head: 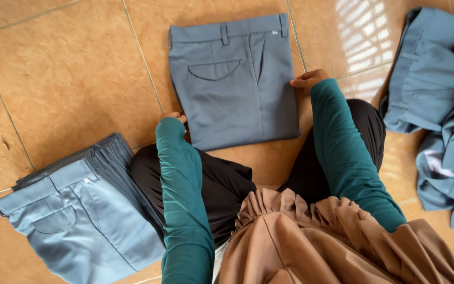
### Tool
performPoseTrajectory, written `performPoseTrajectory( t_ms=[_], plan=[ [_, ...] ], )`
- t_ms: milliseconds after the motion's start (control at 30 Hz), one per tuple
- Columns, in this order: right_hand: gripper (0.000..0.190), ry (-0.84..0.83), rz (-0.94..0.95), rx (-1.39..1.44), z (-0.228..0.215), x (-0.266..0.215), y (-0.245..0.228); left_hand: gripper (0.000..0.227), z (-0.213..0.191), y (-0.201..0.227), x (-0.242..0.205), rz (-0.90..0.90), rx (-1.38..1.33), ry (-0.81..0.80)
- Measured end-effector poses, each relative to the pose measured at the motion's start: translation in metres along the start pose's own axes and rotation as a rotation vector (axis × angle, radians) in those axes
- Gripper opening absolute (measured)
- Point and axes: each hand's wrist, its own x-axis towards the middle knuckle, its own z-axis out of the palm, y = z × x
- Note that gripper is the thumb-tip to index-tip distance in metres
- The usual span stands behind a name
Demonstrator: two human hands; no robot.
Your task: Folding blue fabric pants into neat rectangles and stacking them on the floor.
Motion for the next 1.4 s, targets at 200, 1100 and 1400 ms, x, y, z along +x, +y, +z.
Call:
performPoseTrajectory(
  t_ms=[200, 1100, 1400],
  plan=[
    [0.043, -0.084, -0.013, -0.185, 0.000, -0.007, 0.031, 0.034, 0.001, -0.001, 0.005, 0.032, 0.135, -0.021],
    [0.051, -0.318, 0.018, -0.917, 0.044, -0.031, 0.061, 0.045, -0.013, -0.031, 0.001, 0.135, 0.626, 0.017],
    [0.046, -0.244, -0.014, -0.922, 0.040, -0.032, 0.049, 0.050, -0.013, -0.025, -0.014, 0.131, 0.705, 0.096]
  ],
)
